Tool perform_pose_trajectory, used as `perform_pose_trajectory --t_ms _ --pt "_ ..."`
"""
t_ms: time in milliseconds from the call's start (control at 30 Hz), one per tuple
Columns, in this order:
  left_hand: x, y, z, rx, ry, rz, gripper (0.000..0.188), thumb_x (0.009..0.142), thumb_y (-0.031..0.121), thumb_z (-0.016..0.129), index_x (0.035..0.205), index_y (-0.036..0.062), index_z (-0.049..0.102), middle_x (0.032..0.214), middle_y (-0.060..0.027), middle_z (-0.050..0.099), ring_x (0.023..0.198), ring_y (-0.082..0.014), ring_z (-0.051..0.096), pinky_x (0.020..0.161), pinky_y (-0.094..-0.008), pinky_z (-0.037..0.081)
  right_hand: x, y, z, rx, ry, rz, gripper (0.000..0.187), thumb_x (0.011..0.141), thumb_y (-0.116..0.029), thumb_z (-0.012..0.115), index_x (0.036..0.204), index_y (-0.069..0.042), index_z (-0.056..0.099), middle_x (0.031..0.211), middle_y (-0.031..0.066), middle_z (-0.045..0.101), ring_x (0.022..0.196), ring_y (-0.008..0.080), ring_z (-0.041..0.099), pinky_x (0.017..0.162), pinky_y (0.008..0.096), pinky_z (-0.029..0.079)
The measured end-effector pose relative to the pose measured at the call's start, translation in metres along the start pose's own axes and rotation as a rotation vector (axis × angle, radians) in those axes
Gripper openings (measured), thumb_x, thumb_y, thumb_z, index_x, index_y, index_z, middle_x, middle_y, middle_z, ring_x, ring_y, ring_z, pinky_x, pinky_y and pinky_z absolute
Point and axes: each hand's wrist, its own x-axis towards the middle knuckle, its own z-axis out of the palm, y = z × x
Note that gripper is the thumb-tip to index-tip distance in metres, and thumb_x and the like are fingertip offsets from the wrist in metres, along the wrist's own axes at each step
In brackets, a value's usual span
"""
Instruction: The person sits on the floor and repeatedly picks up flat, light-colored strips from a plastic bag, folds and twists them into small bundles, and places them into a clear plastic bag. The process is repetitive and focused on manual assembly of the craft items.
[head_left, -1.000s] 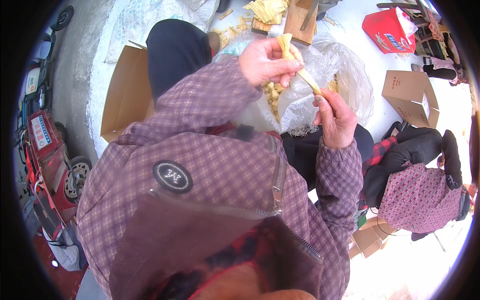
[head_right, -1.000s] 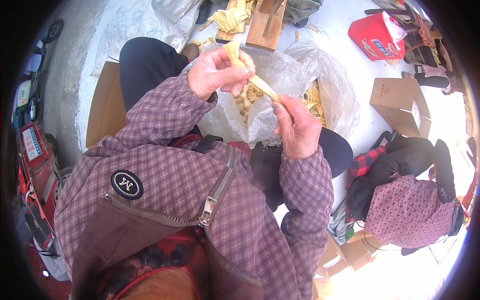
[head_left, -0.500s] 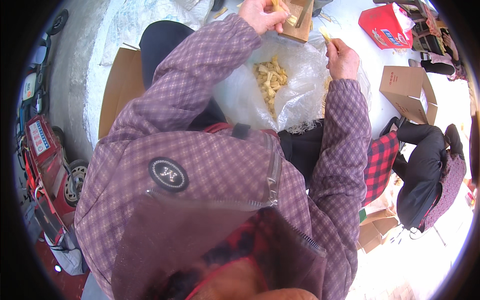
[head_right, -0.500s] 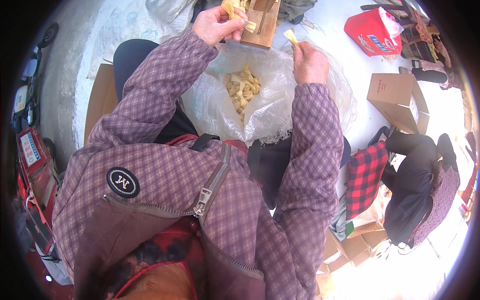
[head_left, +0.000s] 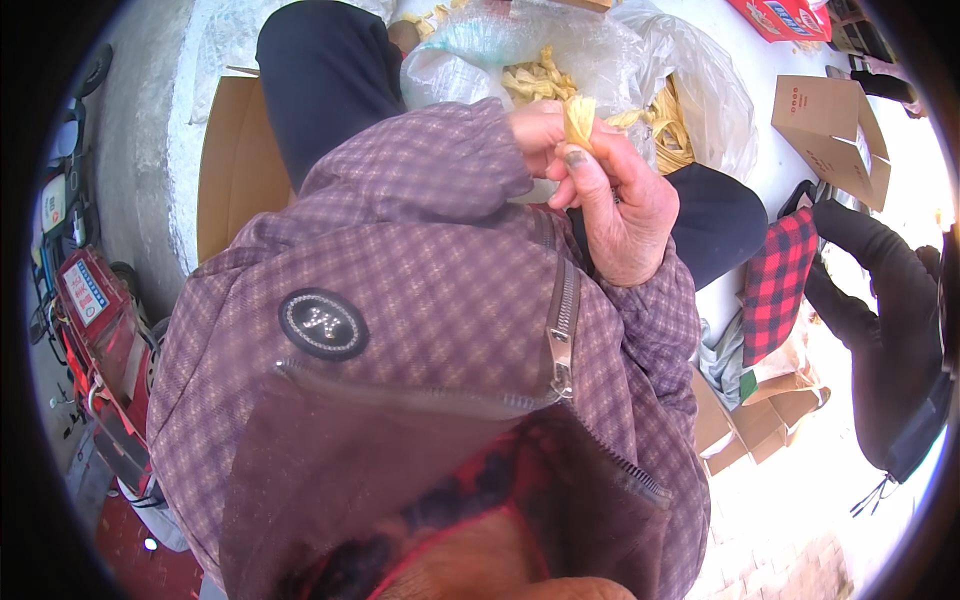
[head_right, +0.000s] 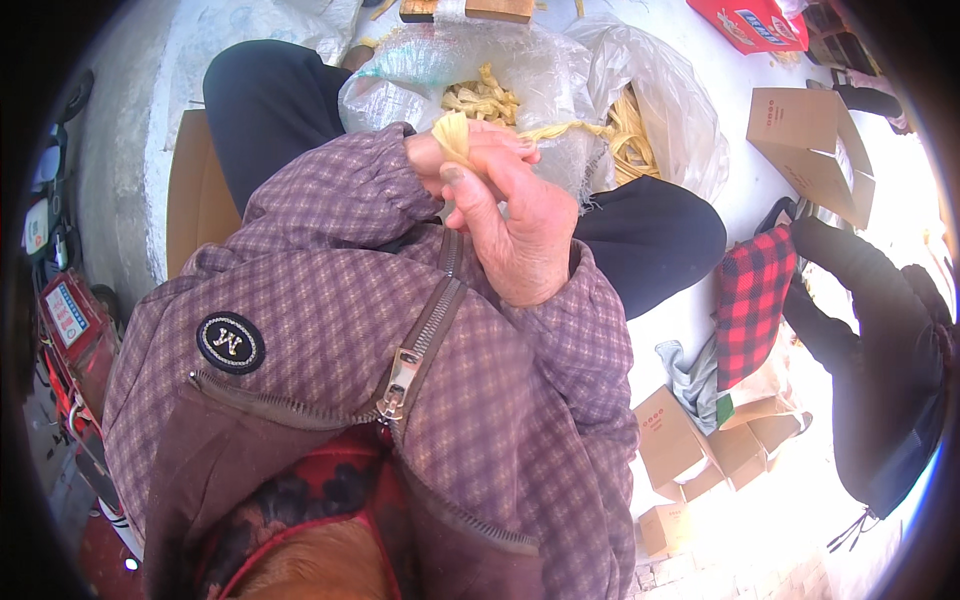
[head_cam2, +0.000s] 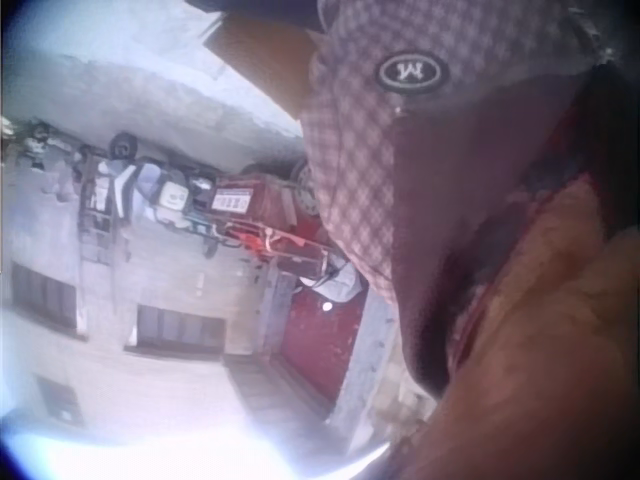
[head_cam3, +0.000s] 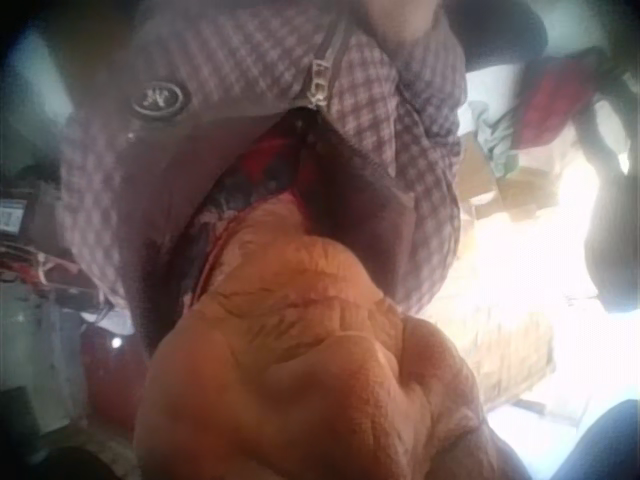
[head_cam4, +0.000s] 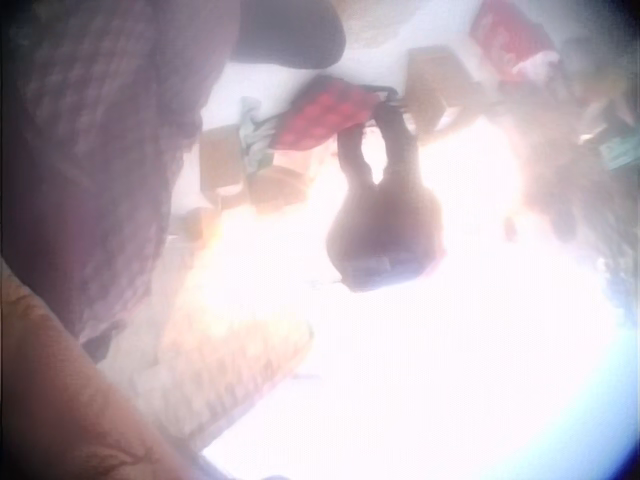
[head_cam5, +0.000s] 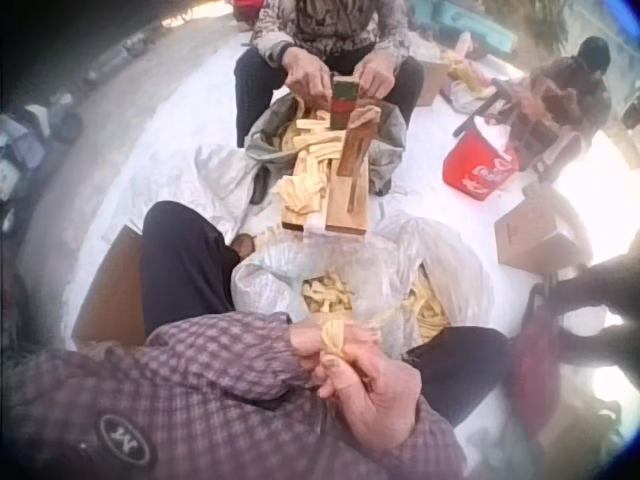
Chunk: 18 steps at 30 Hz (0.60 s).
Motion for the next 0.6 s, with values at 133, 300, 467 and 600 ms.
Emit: perform_pose_trajectory --t_ms 133,300,467,600 --pt "-0.008 0.015 0.041 0.268 0.192 0.020 0.017 0.086 0.018 0.052 0.088 0.0037 0.060 0.079 -0.0016 0.061 0.066 -0.0088 0.058 0.053 -0.0201 0.043 0.004 0.005 -0.010 0.098 0.236 0.057 0.016 0.089 -0.007 0.051 0.094 0.007 0.057 0.068 0.0053 0.058 0.054 0.0066 0.055 0.047 0.0173 0.041" --pt "-0.004 0.015 0.031 1.159 0.395 0.131 0.011 0.078 0.002 0.050 0.085 0.0051 0.058 0.071 -0.0071 0.060 0.061 -0.0176 0.059 0.055 -0.0267 0.044 0.006 0.051 -0.007 -0.194 0.340 0.095 0.012 0.088 -0.007 0.052 0.087 0.003 0.057 0.061 0.0052 0.058 0.046 0.0073 0.055 0.042 0.0211 0.042" --pt "-0.002 0.014 0.019 1.380 0.393 0.579 0.026 0.070 -0.007 0.051 0.092 0.0058 0.056 0.092 -0.0077 0.056 0.074 -0.0253 0.056 0.061 -0.0307 0.046 0.014 0.057 -0.019 0.099 0.246 0.376 0.017 0.090 -0.013 0.049 0.084 0.002 0.057 0.062 0.0047 0.058 0.043 0.0084 0.054 0.038 0.0190 0.038" --pt "0.014 0.010 0.002 1.068 0.208 0.652 0.027 0.072 -0.008 0.052 0.095 0.0062 0.054 0.099 -0.0065 0.052 0.081 -0.0227 0.057 0.068 -0.0279 0.046 0.015 0.064 -0.038 0.403 -0.027 0.593 0.020 0.091 -0.017 0.045 0.092 0.001 0.053 0.071 0.0061 0.060 0.046 0.0083 0.054 0.037 0.0172 0.034"
